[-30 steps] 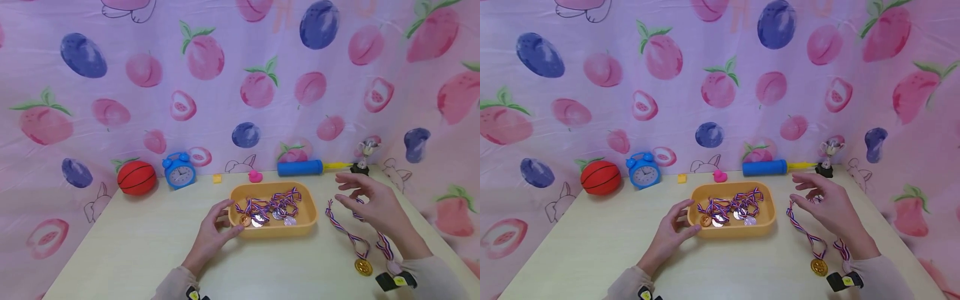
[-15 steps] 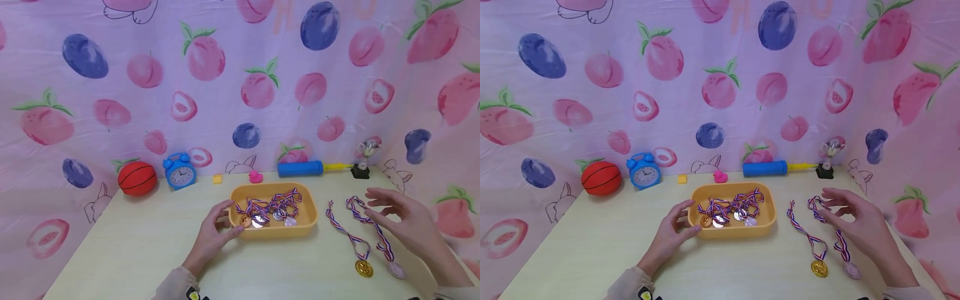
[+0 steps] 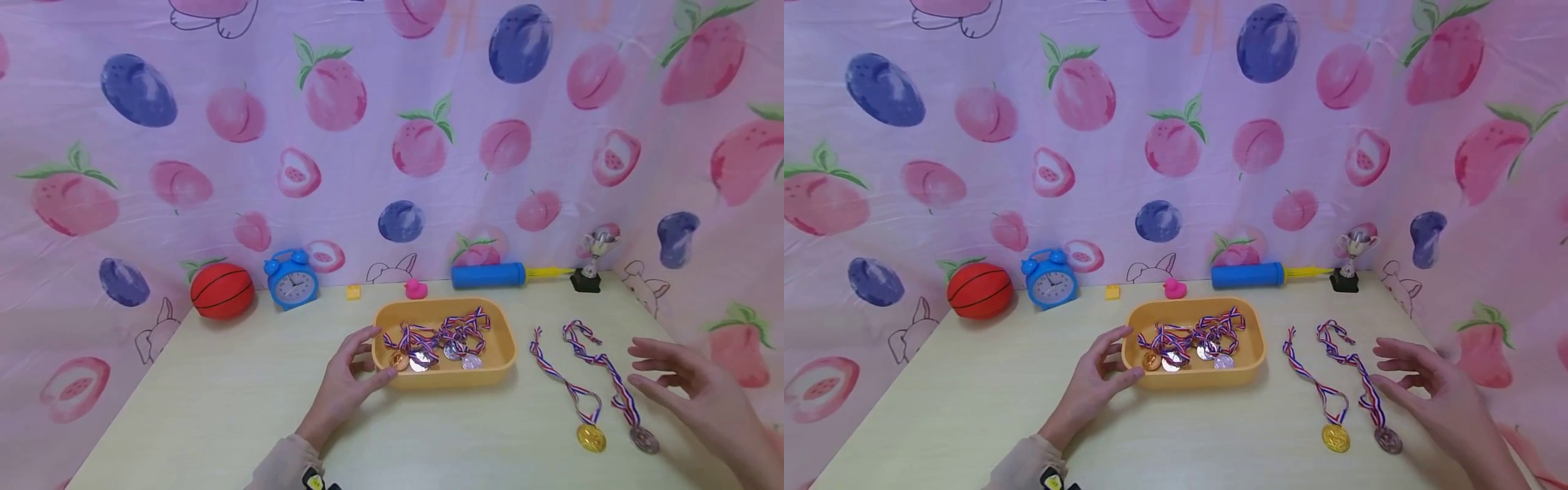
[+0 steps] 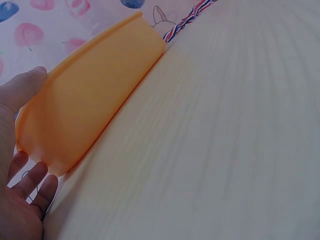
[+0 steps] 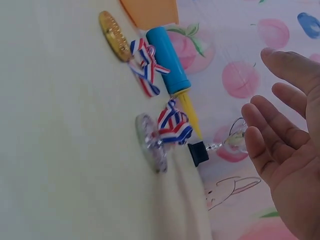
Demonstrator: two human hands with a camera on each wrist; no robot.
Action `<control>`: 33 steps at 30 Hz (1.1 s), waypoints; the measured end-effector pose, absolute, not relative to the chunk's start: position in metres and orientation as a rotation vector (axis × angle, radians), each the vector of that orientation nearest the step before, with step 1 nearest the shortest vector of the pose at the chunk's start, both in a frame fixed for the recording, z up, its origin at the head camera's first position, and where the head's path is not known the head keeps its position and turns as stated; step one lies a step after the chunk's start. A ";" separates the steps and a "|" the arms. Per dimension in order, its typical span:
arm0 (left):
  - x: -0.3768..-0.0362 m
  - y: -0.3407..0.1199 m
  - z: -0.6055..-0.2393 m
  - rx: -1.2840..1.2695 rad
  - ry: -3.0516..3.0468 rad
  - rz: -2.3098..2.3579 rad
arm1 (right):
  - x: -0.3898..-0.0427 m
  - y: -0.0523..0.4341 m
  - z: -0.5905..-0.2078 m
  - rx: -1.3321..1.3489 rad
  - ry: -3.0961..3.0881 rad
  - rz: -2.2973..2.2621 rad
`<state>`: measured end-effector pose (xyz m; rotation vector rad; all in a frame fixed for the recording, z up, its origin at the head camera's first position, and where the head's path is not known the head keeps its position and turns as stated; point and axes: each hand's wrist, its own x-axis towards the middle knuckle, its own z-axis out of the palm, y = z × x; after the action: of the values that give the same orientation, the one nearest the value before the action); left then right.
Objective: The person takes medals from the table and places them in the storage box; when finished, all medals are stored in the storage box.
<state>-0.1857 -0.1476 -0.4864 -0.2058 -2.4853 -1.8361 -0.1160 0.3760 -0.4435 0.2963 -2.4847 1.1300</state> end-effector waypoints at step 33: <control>-0.186 -0.148 -0.487 -0.218 -2.491 -1.817 | -0.093 0.399 -0.483 0.076 -2.924 1.102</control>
<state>-0.1865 -0.1478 -0.4871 -0.2182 -2.4913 -1.8175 -0.0930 0.3992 -0.4831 0.0761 -2.9244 1.1020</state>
